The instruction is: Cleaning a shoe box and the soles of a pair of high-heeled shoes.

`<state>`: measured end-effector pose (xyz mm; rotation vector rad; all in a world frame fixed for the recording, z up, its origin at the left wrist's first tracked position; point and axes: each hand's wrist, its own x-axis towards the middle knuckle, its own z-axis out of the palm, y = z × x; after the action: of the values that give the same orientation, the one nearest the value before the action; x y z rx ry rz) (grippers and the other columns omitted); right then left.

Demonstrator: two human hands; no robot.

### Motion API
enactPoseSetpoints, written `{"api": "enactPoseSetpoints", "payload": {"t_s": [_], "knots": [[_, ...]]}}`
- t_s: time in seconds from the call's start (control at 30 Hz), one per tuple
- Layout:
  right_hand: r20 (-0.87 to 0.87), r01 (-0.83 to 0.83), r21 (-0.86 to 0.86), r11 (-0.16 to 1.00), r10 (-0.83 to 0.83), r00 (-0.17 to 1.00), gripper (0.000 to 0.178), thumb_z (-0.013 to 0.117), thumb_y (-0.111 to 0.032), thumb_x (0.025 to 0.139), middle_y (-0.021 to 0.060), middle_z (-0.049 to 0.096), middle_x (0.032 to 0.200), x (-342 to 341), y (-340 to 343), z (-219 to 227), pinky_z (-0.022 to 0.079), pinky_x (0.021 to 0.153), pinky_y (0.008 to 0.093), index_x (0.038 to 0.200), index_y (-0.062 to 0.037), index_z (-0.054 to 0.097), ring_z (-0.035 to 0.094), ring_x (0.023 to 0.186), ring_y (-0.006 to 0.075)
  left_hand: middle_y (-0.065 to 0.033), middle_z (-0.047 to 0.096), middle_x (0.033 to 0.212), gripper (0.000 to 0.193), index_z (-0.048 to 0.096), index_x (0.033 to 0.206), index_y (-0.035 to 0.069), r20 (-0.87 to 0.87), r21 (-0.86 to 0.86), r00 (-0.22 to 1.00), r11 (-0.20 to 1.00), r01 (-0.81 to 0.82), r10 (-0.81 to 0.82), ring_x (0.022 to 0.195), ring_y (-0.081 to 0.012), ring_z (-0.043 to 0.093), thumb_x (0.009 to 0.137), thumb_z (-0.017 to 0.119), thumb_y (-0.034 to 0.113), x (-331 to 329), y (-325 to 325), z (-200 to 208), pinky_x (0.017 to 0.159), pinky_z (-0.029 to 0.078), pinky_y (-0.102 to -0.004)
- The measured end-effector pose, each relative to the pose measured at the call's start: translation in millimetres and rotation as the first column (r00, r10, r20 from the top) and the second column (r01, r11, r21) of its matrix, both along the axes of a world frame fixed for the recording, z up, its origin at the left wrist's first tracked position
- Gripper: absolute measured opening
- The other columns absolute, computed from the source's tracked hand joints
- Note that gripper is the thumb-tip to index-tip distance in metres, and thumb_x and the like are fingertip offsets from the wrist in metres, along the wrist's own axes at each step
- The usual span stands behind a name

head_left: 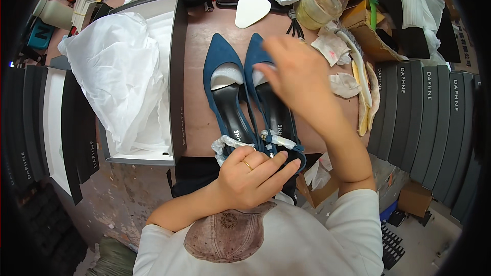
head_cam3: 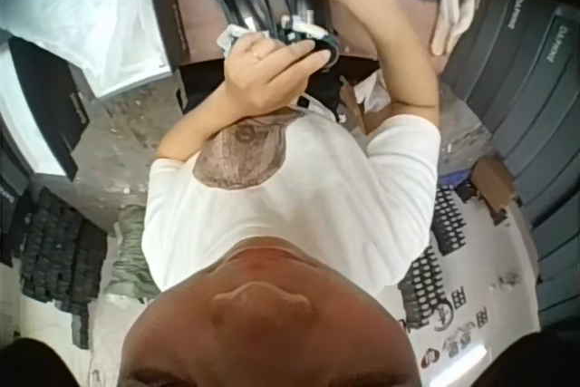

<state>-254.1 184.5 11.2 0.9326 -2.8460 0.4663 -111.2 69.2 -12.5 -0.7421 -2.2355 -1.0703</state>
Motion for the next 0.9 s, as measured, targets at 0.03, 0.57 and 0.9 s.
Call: {"api": "enactPoseSetpoints", "payload": {"t_s": [0.03, 0.57, 0.9], "knots": [[0.013, 0.108, 0.121, 0.987, -0.11, 0.994, 0.027, 0.07, -0.017, 0.074, 0.0119, 0.056, 0.088, 1, 20, 1, 0.048, 0.068, 0.0385, 0.092, -0.0039, 0.054, 0.059, 0.08, 0.0309, -0.0023, 0.066, 0.087, 0.037, 0.069, 0.094, 0.009, 0.008, 0.008, 1.0, 1.0, -0.014, 0.014, 0.054, -0.0099, 0.048, 0.058, 0.064, 0.008, 0, 1, -1, 0.056, 0.035, -0.0256], [0.142, -0.163, 0.131, 0.978, 0.144, 0.979, 0.017, 0.069, -0.008, 0.068, 0.0117, 0.061, 0.079, 13, 29, -20, 0.046, 0.067, 0.0407, 0.08, -0.0028, 0.059, 0.058, 0.077, 0.032, -0.0032, 0.066, 0.089, 0.039, 0.069, 0.095, 0.008, 0.014, -0.049, 0.999, 0.998, 0.04, -0.039, 0.056, -0.0102, 0.049, 0.057, 0.063, 0.008, -4, 3, 4, 0.056, 0.034, -0.0254], [-0.157, -0.101, -0.061, 0.993, 0.09, 0.984, 0.027, 0.075, -0.017, 0.058, 0.0041, 0.056, 0.075, 3, 32, -43, 0.035, 0.071, 0.0357, 0.073, -0.0076, 0.054, 0.052, 0.089, 0.0236, -0.003, 0.066, 0.092, 0.041, 0.07, 0.095, 0.009, 0.014, -0.002, 1.0, 1.0, 0.02, -0.02, 0.056, -0.0091, 0.048, 0.055, 0.062, 0.009, -2, 4, 3, 0.056, 0.032, -0.0252]]}}
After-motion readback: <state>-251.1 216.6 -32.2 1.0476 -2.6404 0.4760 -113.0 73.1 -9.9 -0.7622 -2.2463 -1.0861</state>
